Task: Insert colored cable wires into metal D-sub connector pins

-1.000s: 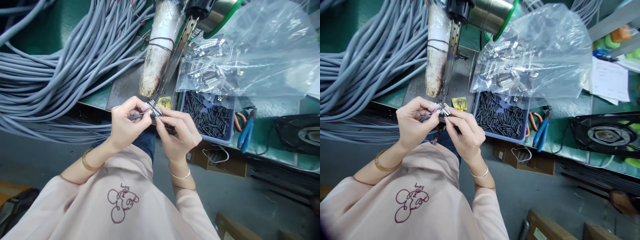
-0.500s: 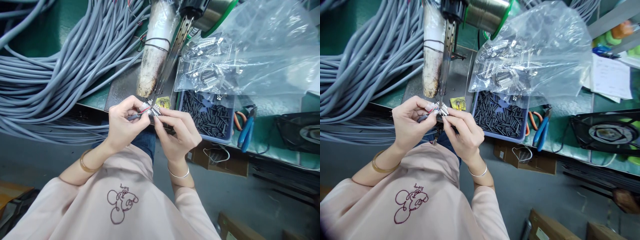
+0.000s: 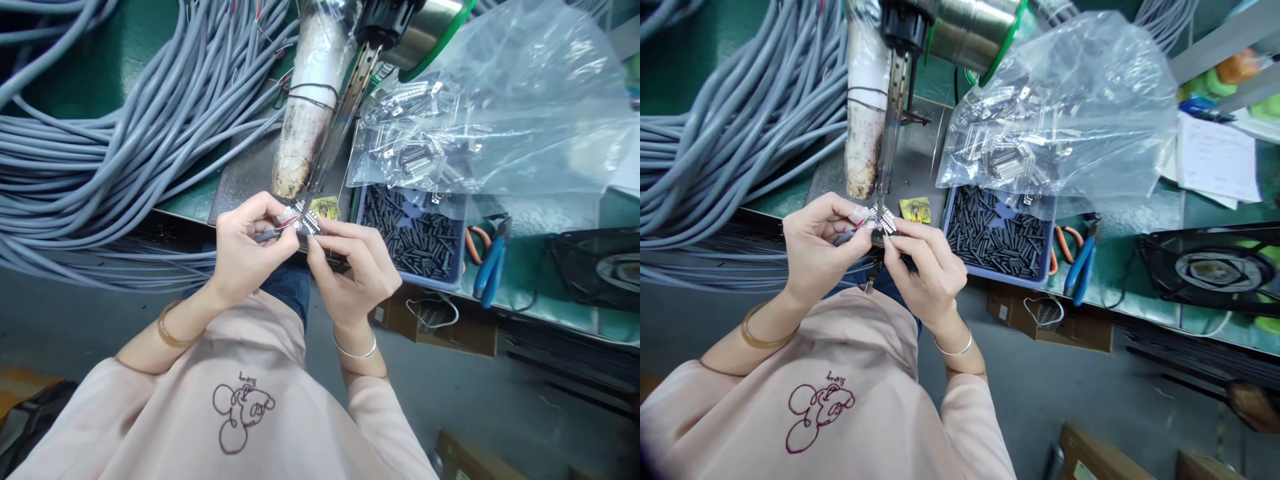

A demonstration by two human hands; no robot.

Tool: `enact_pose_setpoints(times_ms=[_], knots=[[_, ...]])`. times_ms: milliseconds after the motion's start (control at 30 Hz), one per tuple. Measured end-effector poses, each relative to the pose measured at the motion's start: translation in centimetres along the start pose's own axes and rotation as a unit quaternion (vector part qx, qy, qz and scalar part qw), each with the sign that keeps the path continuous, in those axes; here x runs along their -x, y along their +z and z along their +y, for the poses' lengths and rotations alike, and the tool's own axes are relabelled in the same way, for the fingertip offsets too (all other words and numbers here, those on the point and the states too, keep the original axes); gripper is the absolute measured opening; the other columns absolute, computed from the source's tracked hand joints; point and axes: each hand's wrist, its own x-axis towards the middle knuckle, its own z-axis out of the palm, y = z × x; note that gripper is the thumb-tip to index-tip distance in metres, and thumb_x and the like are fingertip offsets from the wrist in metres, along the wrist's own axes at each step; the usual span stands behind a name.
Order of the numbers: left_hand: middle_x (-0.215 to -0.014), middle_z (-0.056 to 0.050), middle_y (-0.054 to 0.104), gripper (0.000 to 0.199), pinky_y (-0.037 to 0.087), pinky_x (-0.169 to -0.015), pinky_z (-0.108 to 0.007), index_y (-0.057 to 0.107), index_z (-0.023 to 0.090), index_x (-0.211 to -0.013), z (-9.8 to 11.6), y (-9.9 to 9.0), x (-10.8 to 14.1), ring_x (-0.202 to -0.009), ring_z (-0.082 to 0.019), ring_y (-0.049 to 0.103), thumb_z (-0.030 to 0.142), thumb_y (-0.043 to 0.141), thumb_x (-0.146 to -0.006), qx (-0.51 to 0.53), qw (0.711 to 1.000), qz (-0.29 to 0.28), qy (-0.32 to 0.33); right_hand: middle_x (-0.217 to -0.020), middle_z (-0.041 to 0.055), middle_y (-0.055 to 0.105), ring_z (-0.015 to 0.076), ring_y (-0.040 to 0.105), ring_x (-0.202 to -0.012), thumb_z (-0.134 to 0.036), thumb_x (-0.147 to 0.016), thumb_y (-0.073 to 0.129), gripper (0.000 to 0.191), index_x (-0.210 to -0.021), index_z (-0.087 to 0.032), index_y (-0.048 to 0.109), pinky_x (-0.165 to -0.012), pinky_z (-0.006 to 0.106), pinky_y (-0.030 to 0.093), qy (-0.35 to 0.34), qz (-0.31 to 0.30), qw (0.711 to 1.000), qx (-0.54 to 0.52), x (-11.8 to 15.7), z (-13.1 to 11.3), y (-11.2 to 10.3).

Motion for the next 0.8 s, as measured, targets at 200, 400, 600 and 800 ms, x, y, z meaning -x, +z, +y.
enact_pose_setpoints(times_ms=[200,400,600,800], knots=[[-0.056,0.006,0.053,0.011,0.033,-0.042,-0.013,0.055,0.017,-0.063,-0.34,0.01,0.24,-0.044,-0.002,0.041,0.012,0.063,-0.068,0.015,0.999,-0.016,-0.041,-0.093,0.0014,0.081,0.0130,0.077,-0.083,-0.010,-0.087,0.075,0.017,-0.084,-0.022,0.063,-0.074,0.025,0.062,-0.001,-0.019,1.000,-0.003,0.28,0.24,-0.03],[-0.057,0.006,0.055,0.012,0.035,-0.044,-0.013,0.056,0.017,-0.063,-0.10,0.11,0.26,-0.045,-0.002,0.044,0.012,0.065,-0.068,0.028,0.998,-0.004,-0.057,-0.093,0.0000,0.080,0.0131,0.076,-0.084,-0.011,-0.086,0.077,0.017,-0.086,-0.023,0.066,-0.077,0.025,0.062,-0.005,-0.012,1.000,0.005,0.15,0.24,0.27],[-0.056,0.006,0.055,0.014,0.038,-0.045,-0.013,0.057,0.017,-0.063,0.30,0.11,0.07,-0.045,-0.003,0.046,0.011,0.067,-0.070,0.042,0.999,0.003,-0.030,-0.093,-0.0006,0.079,0.0130,0.076,-0.085,-0.013,-0.086,0.079,0.015,-0.087,-0.023,0.068,-0.077,0.026,0.062,0.002,0.004,1.000,0.012,-0.15,-0.04,0.30],[-0.058,0.006,0.057,0.012,0.038,-0.045,-0.013,0.057,0.017,-0.064,0.00,0.08,0.25,-0.046,-0.003,0.047,0.013,0.067,-0.068,0.047,0.998,0.006,-0.048,-0.091,-0.0006,0.079,0.0127,0.076,-0.083,-0.010,-0.086,0.077,0.018,-0.083,-0.022,0.065,-0.076,0.025,0.061,0.007,-0.007,1.000,-0.001,0.05,-0.01,0.25]])
